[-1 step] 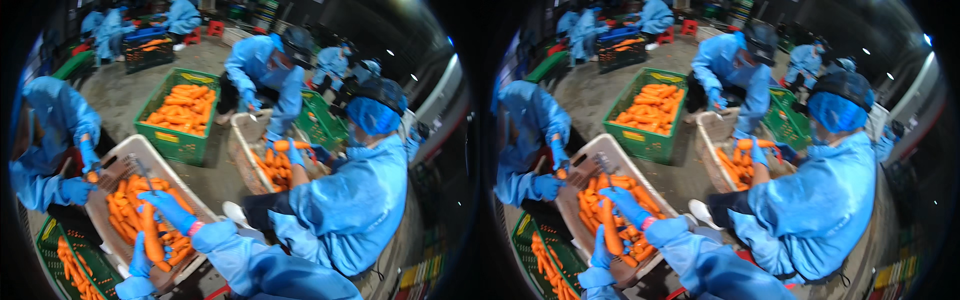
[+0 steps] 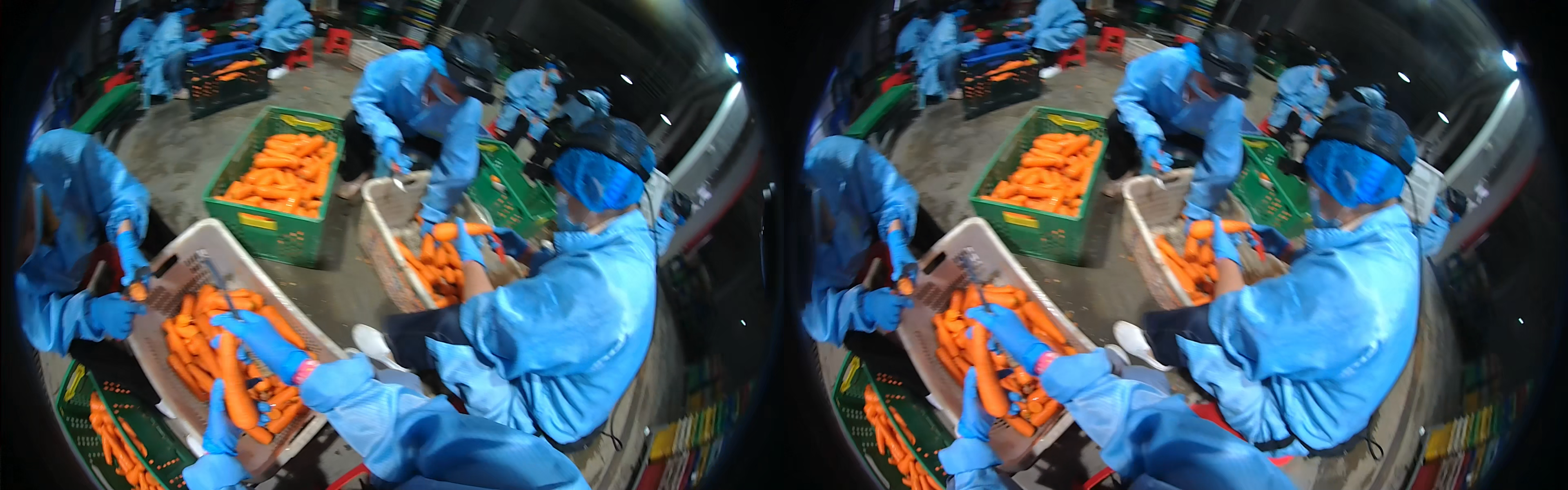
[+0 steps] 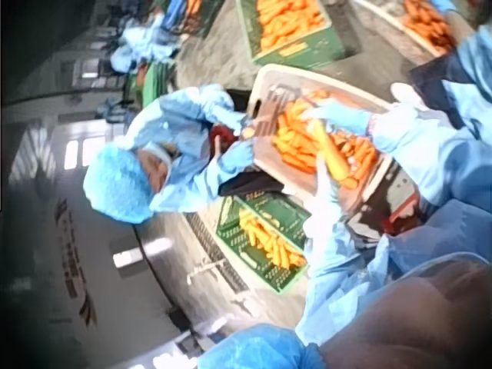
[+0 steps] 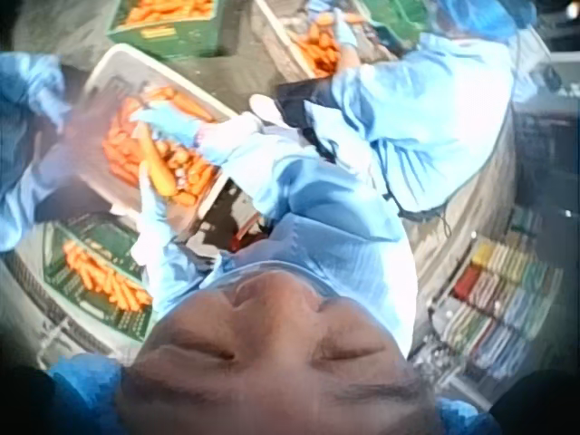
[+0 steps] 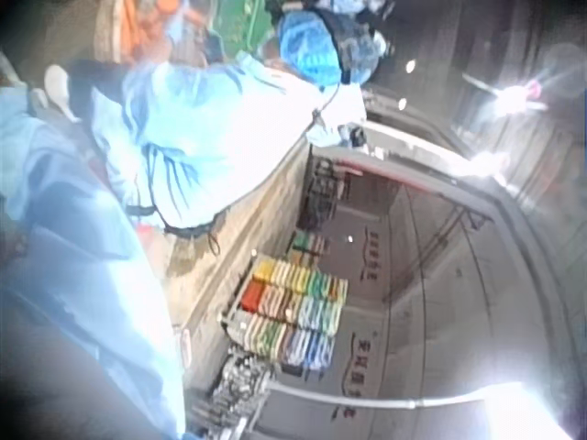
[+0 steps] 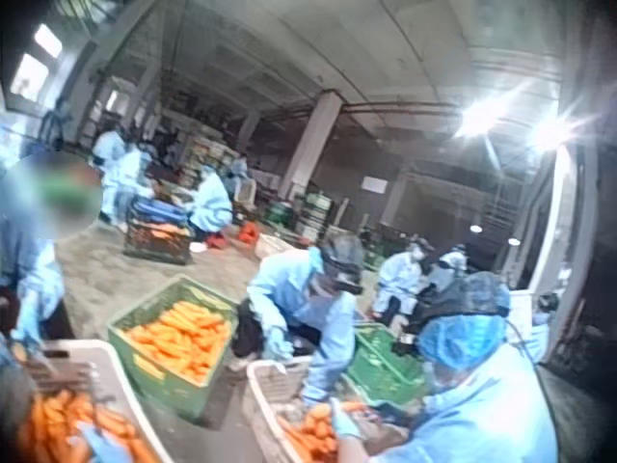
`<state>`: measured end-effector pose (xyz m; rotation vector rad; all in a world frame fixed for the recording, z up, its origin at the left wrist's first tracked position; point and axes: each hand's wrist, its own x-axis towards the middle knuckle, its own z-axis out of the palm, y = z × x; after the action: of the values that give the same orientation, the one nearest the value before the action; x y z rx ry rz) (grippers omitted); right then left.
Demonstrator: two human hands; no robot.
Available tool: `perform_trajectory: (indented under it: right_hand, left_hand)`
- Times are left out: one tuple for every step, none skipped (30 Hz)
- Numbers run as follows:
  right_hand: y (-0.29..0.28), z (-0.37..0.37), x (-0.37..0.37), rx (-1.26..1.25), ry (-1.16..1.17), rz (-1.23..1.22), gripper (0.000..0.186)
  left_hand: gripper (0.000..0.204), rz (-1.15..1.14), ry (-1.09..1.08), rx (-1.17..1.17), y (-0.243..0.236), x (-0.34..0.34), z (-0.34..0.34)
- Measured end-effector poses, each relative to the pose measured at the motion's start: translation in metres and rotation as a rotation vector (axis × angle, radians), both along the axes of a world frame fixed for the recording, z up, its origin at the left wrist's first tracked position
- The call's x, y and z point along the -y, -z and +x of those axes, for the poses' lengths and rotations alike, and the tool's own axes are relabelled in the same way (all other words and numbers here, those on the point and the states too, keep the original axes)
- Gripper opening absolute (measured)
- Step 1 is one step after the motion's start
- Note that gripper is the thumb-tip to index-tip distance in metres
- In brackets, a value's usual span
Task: The person peels carrots using a small knife, holding each carrot in the left hand and removing the skin with the right hand. The peeled carrots are placed into a white basket in front of them.
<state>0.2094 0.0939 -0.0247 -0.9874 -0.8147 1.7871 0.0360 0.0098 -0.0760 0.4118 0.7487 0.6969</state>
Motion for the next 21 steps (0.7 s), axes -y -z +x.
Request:
perform_trajectory:
  right_hand:
    - [0.001,0.007,0.001,0.041,-0.014,0.007,0.039]
    - [-0.004,0.006,0.003,0.060,-0.040,0.015,0.041]
    - [-0.005,0.006,0.005,0.029,0.029,0.044,0.034]
    - [-0.008,0.005,0.008,0.019,0.014,0.024,0.033]
    - [-0.011,0.007,0.010,0.009,-0.002,0.004,0.032]
    - [-0.011,0.007,0.011,-0.013,-0.026,-0.016,0.032]
    - [-0.016,0.011,0.014,0.006,-0.001,-0.019,0.029]
    - [-0.012,0.012,0.015,0.006,0.004,-0.022,0.028]
    - [-0.006,0.010,0.015,0.004,0.008,-0.024,0.028]
    - [-0.002,0.011,0.014,0.010,0.018,-0.020,0.028]
    - [0.002,0.008,0.013,0.011,0.034,-0.015,0.027]
    - [0.012,0.004,0.011,-0.004,0.041,-0.001,0.027]
    - [0.012,0.001,0.010,0.015,-0.005,-0.025,0.030]
    - [0.011,-0.001,0.009,0.034,-0.052,-0.050,0.034]
    - [0.012,-0.004,0.007,0.049,-0.069,-0.050,0.034]
    - [0.011,-0.005,0.007,0.048,-0.068,-0.040,0.034]
    - [0.011,-0.007,0.007,0.047,-0.069,-0.032,0.034]
    - [0.016,-0.011,0.006,0.040,-0.043,-0.011,0.034]
    - [0.021,-0.010,0.004,0.041,-0.014,0.005,0.034]
    - [0.025,-0.010,0.002,0.041,0.014,0.021,0.034]
    - [0.030,-0.011,0.004,0.031,0.040,0.002,0.033]
  left_hand:
    - [0.078,-0.032,-0.012,-0.036,-0.007,0.001,0.006]
    - [0.080,-0.059,-0.035,-0.094,-0.011,0.000,0.008]
    - [0.080,-0.095,-0.117,-0.111,-0.005,0.000,0.014]
    - [0.076,-0.001,-0.182,-0.143,-0.002,0.003,0.013]
    - [0.064,-0.030,-0.181,-0.111,-0.001,0.005,0.011]
    - [0.053,-0.055,-0.187,-0.089,-0.012,0.005,0.011]
    - [0.053,-0.065,-0.183,-0.080,-0.011,0.003,0.013]
    - [0.053,-0.072,-0.184,-0.098,-0.004,0.003,0.012]
    - [0.053,-0.077,-0.183,-0.119,0.002,0.004,0.011]
    - [0.054,-0.078,-0.175,-0.131,0.009,0.003,0.012]
    - [0.054,-0.078,-0.176,-0.137,0.012,0.002,0.010]
    - [0.054,-0.076,-0.179,-0.155,0.020,0.002,0.009]
    - [0.054,-0.083,-0.187,-0.167,0.023,0.003,0.004]
    - [0.054,-0.091,-0.199,-0.170,0.027,0.004,0.000]
    - [0.054,-0.098,-0.210,-0.170,0.031,0.003,-0.001]
    - [0.054,-0.095,-0.206,-0.183,0.030,0.003,-0.001]
    - [0.055,-0.092,-0.202,-0.190,0.030,0.002,0.001]
    - [0.055,-0.090,-0.199,-0.195,0.029,0.000,0.001]
    - [0.055,-0.089,-0.191,-0.196,0.030,0.000,0.004]
    - [0.055,-0.091,-0.186,-0.196,0.030,-0.002,0.006]
    - [0.055,-0.089,-0.175,-0.202,0.029,-0.003,0.006]
